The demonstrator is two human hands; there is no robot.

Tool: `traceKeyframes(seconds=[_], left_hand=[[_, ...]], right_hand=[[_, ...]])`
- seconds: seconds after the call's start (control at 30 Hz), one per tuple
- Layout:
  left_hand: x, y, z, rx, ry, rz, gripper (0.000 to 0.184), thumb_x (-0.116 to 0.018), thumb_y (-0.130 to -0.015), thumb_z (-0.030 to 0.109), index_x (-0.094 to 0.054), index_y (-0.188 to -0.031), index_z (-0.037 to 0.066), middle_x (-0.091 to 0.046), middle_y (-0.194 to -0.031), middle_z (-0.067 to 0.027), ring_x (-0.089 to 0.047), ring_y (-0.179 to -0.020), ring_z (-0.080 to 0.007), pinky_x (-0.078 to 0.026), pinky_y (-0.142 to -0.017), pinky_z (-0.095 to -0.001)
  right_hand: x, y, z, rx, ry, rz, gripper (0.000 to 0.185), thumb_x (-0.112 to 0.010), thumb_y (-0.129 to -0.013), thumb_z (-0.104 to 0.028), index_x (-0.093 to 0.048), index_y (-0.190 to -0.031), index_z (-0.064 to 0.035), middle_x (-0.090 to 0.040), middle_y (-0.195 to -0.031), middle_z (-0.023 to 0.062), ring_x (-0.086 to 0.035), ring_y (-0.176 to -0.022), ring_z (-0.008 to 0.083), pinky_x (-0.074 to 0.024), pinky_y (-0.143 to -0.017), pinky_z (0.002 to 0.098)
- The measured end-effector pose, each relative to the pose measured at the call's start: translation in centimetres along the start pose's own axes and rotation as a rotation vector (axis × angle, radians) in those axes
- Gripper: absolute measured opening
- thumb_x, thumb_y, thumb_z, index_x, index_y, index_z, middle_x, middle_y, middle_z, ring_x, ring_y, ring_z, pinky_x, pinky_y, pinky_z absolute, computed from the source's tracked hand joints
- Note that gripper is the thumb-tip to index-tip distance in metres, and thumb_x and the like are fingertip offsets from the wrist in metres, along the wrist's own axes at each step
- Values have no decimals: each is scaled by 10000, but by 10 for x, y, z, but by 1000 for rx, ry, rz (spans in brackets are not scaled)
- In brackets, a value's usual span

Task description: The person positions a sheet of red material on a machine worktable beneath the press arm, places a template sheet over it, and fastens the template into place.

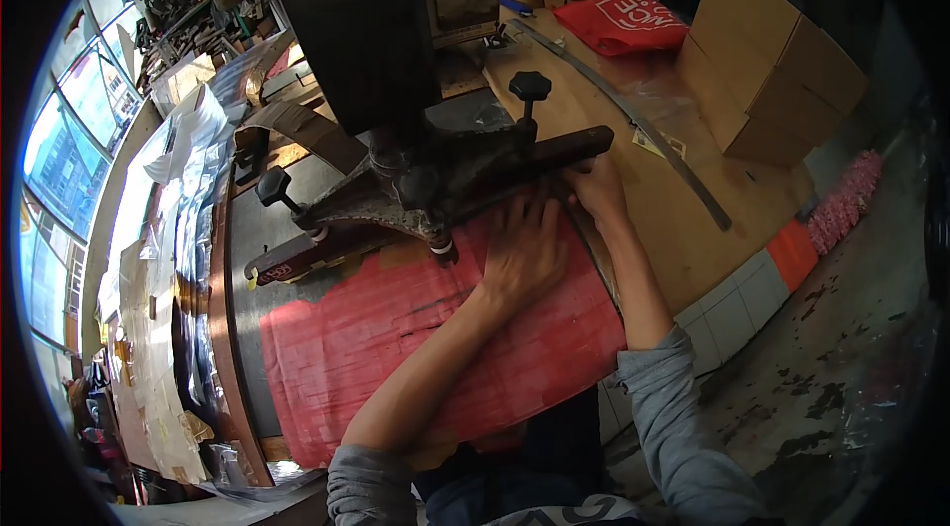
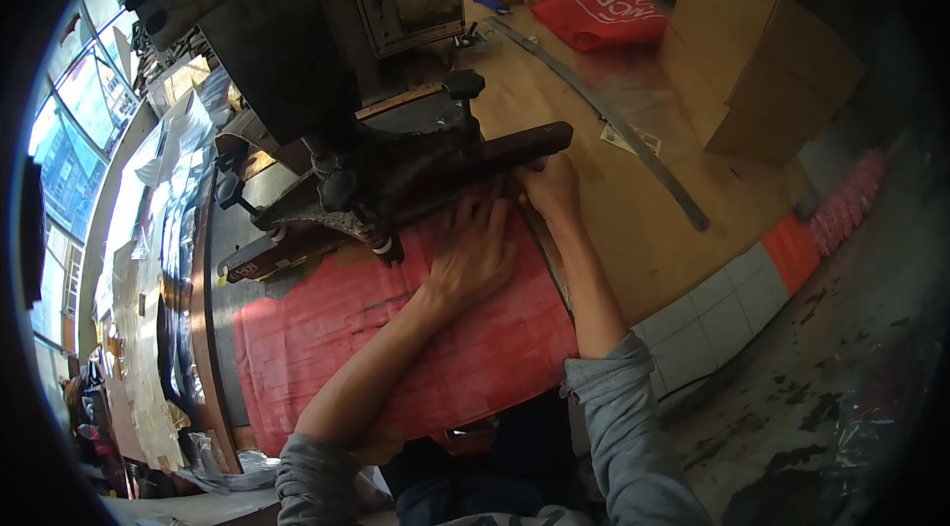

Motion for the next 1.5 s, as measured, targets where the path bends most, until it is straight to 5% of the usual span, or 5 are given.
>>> traceKeyframes(seconds=[0.17,0.27,0.37,0.87,1.5], left_hand=[[-6,1,-2,25,-2,-39,430,-558,-706,209,-483,-1080,11,-448,-1284,-215,-445,-1102,-348,-385,-879,-482],[-5,0,-1,14,36,-33,436,-535,-721,210,-463,-1090,-11,-460,-1225,-218,-420,-1093,-381,-367,-881,-500],[-5,0,-1,23,46,-50,434,-544,-719,208,-467,-1085,-13,-462,-1180,-215,-414,-1101,-385,-365,-883,-501],[-7,0,0,30,25,-91,471,-545,-723,191,-462,-1132,-27,-446,-1214,-232,-426,-1101,-379,-365,-894,-500],[-12,0,-5,-7,-14,-100,504,-521,-734,274,-464,-1146,-10,-482,-1243,-213,-423,-1120,-355,-355,-871,-530]], right_hand=[[9,9,-8,44,170,-42,183,-640,-771,-118,-661,-802,61,-647,-665,133,-621,-523,196,-474,-507,319],[5,14,-21,380,479,-19,148,-642,-751,-113,-659,-791,27,-647,-723,185,-643,-672,313,-493,-606,385],[2,20,-30,433,626,-12,105,-638,-735,-91,-658,-818,-30,-638,-774,198,-614,-773,372,-484,-676,436],[-12,44,-44,920,955,119,92,-548,-758,-99,-631,-796,-110,-607,-685,62,-635,-616,258,-509,-518,365],[-19,50,-46,1010,1093,192,16,-586,-729,-123,-597,-735,-112,-612,-659,51,-631,-550,220,-516,-483,341]])
Point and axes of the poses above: each hand's wrist, its own y-axis away from the middle knuckle, its own x-axis out of the back of the hand, z = x × y, the point moved 8 cm from there along -y, towards the middle knuckle
